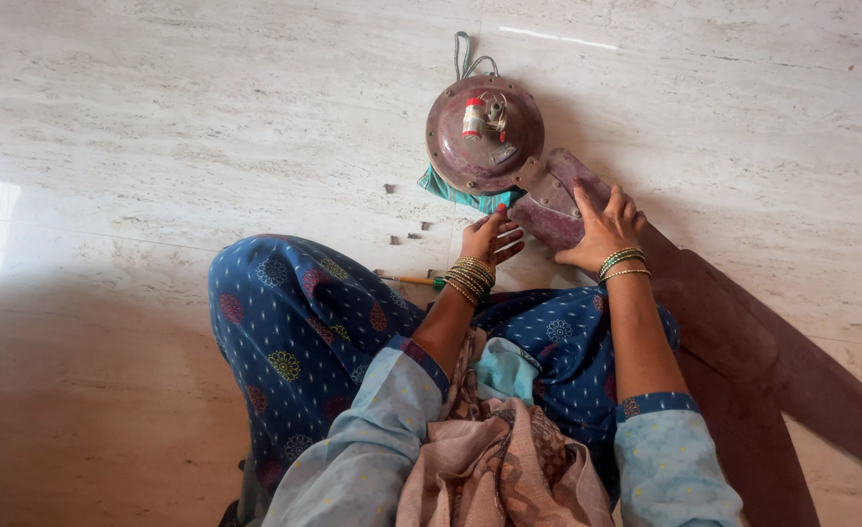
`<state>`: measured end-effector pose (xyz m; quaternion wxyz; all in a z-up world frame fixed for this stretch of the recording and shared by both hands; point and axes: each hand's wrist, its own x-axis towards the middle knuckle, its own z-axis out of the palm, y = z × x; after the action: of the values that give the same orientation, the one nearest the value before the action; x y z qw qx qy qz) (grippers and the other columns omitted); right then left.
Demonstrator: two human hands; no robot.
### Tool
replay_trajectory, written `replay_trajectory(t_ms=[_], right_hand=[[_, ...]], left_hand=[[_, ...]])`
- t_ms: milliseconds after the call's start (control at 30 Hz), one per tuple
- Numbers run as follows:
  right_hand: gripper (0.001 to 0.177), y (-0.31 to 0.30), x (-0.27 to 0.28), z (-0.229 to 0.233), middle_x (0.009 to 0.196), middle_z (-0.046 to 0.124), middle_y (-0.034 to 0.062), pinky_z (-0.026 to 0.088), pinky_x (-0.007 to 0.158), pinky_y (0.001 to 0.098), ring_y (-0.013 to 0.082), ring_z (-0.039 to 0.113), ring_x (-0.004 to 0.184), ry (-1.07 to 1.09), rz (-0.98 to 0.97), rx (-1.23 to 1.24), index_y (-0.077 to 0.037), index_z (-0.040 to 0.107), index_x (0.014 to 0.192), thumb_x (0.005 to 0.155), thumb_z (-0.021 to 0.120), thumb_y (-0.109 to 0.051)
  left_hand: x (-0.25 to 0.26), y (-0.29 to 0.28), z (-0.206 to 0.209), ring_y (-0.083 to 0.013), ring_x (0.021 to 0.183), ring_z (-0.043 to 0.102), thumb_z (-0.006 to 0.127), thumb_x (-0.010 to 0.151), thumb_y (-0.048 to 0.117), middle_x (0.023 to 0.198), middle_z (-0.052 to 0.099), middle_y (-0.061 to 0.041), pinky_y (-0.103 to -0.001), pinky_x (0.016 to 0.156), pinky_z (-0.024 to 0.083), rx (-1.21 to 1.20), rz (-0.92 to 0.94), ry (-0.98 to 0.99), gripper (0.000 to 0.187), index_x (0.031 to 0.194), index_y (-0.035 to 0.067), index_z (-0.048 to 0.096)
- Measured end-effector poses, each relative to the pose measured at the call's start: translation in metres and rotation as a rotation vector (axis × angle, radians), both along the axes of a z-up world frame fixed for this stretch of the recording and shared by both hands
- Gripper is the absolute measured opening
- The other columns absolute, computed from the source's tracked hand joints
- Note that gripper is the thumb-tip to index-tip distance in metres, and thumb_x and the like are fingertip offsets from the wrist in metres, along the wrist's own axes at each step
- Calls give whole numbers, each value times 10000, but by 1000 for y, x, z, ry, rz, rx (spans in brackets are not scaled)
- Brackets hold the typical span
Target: The person sits on the floor and uses a screwdriver to attach fan blades to the motor housing. They align each blade, insert screws, and tighten them sequentially.
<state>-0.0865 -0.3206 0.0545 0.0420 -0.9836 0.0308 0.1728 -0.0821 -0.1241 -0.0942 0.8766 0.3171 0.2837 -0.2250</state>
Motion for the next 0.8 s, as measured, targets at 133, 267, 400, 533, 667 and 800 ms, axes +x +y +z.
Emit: replay_trajectory(t_ms=[133, 267, 400, 533, 667, 800], right_hand=[[1381, 2, 1, 2, 1618, 131, 320, 197, 1156, 665, 533, 174, 1483, 10, -8, 4, -388, 232, 1618, 443, 948, -514], [1388, 3, 3, 0, 1619, 123, 325, 184, 1152, 682, 544, 164, 1480, 48, -22, 29, -423, 203, 1625, 456, 944, -535], [1399, 2, 6, -2, 1628, 120, 323, 197, 1151, 676, 542, 176, 1486, 73, -16, 8, -431, 183, 1619, 452, 943, -566], [1412, 2, 7, -2, 1635, 129, 309, 212, 1152, 671, 529, 198, 1489, 101, -21, -5, -445, 160, 1626, 454, 936, -584], [1405, 2, 7, -3, 1643, 117, 299, 217, 1150, 669, 522, 191, 1493, 120, -16, -21, -433, 147, 1630, 475, 930, -593], [1409, 3, 6, -7, 1655, 73, 287, 197, 1155, 677, 511, 129, 1516, 132, -40, -18, -414, 127, 1628, 483, 930, -586]], left_hand=[[1, -6, 11, -279, 889, 744, 683, 939, 102, 998, 699, -105, -420, 738, 656, 82, -24, -70, 181, 1085, 0, 647], [6, -10, 10, -273, 770, 745, 601, 957, 41, 902, 734, -154, -395, 679, 650, 184, 51, -68, 123, 1020, -36, 674], [8, -9, 8, -255, 737, 736, 588, 958, 31, 875, 728, -141, -384, 660, 642, 209, 47, -71, 125, 1010, -44, 673], [11, -11, 7, -250, 720, 730, 594, 954, 21, 871, 719, -152, -383, 646, 641, 247, 53, -83, 122, 1006, -58, 670], [13, -14, -6, -257, 699, 722, 596, 950, 24, 855, 712, -168, -384, 641, 644, 224, 55, -84, 129, 997, -65, 676], [16, -17, -26, -268, 700, 723, 608, 958, 38, 854, 705, -169, -401, 643, 645, 193, 63, -108, 127, 1005, -65, 667]])
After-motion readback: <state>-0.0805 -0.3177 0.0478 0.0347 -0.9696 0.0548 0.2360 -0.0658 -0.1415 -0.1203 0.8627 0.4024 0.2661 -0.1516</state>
